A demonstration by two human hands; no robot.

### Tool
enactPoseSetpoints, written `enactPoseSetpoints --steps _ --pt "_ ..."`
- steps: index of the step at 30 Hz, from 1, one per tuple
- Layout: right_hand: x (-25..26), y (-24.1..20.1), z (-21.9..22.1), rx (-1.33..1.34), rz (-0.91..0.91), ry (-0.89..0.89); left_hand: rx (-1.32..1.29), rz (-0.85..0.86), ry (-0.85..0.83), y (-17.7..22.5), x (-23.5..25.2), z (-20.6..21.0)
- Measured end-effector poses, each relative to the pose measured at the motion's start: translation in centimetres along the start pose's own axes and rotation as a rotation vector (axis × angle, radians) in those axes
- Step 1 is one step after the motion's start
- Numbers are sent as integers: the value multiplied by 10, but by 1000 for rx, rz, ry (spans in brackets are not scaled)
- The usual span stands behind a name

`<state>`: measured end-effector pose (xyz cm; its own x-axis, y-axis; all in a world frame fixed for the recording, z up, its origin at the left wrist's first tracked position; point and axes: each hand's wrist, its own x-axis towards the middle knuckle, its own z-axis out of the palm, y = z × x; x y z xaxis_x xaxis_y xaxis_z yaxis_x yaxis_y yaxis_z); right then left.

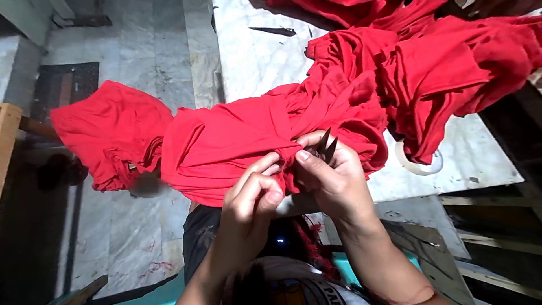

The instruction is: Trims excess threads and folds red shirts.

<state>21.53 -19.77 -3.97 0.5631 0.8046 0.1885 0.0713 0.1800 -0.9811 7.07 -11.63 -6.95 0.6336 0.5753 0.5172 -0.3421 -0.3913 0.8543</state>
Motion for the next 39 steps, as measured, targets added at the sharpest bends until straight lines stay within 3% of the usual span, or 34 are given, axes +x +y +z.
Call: enactPoseSetpoints --steps 4,10,14,16,21,24,35,39 --pt "-2 -1 1 135 99 -6 52 -10 41 4 -1 -1" --pt "-2 1 0 89 60 -39 -19 -188 173 3 13 6" --pt "-1 3 1 13 -6 -27 181 -47 189 -4 22 14" --pt "-3 1 1 -123 -91 0 176 -6 211 -5 19 15" --pt "-27 0 0 -824 -339 47 50 -70 206 0 11 10" --pt "-39 0 1 -990 -404 39 33 -83 221 2 10 8" --pt "-28 -1 21 -1109 -395 59 145 19 219 -5 5 18" --pt "-17 -4 12 -948 -300 114 205 66 230 -9 5 19"
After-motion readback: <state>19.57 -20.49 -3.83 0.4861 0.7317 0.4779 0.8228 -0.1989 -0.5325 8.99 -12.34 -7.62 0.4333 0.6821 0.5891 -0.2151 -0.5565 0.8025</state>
